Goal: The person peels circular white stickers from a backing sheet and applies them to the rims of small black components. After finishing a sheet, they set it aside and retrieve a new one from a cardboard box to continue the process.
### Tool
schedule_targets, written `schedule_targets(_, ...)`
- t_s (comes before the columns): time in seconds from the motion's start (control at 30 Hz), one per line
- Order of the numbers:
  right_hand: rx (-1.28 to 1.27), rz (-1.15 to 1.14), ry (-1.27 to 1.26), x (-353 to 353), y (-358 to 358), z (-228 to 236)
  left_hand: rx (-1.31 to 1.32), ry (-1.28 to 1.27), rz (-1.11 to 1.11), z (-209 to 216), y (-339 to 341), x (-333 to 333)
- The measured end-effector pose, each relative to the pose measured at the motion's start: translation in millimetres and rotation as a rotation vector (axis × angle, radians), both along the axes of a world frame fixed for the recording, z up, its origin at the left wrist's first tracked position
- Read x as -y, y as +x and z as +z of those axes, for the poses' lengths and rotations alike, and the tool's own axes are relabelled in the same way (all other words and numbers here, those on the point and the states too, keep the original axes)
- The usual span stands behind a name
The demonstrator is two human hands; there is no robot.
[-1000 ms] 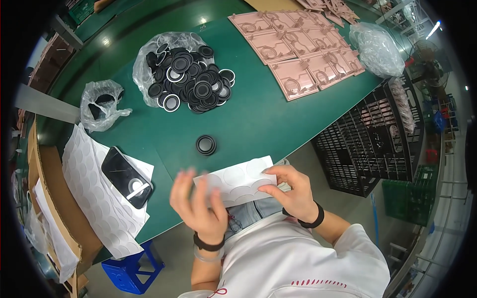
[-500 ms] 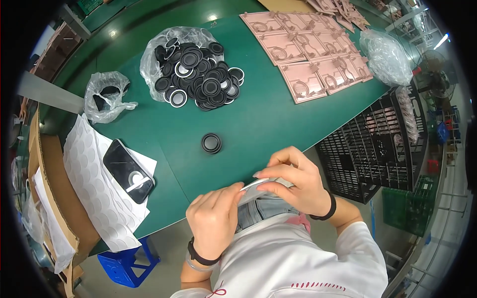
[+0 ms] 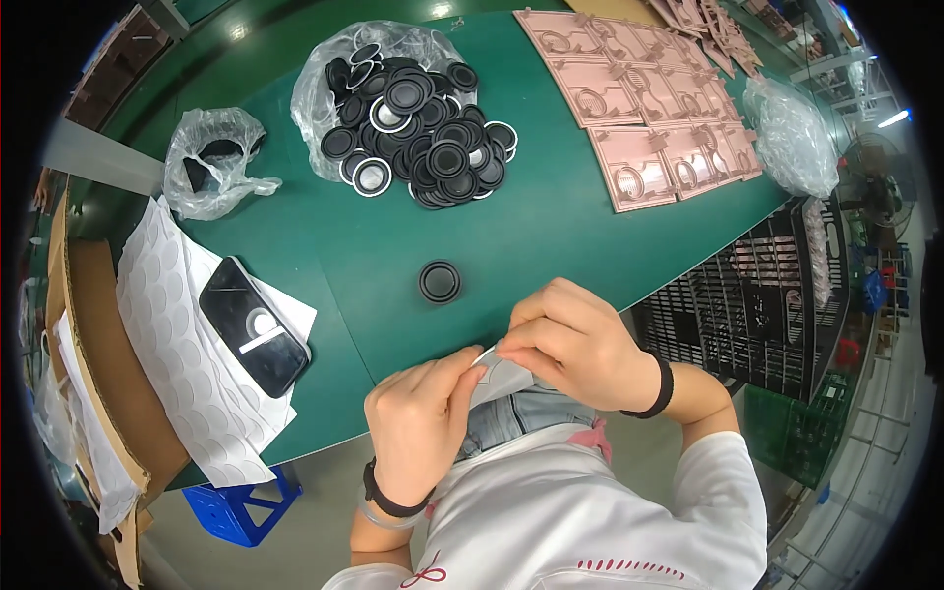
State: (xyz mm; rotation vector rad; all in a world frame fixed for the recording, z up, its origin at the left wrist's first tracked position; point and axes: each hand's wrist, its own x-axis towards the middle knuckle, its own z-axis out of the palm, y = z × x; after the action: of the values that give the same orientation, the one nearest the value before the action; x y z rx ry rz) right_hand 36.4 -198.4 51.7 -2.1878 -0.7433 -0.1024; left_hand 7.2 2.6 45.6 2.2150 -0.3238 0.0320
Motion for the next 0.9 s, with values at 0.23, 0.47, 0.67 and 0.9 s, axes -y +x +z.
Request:
schedule_targets(0.23,0.353,0.086,-0.049,-4,8,-10,-0.211,-0.122,0.06,-1,5,-10)
schedule_targets(0.47,0.433,0.145,-0.079,-6,12,-20,-0.321,-0.246,0.126,-6,6,-13)
schedule_targets(0.67,0.403,0.151,-0.1,-8,13,-18,-0.386,-0.277,0.143,-1,9,-14)
schedule_targets(0.9,0.18,0.262,-0.256,-12,6,10,-0.299,-0.204,0.127,-12,9,-14)
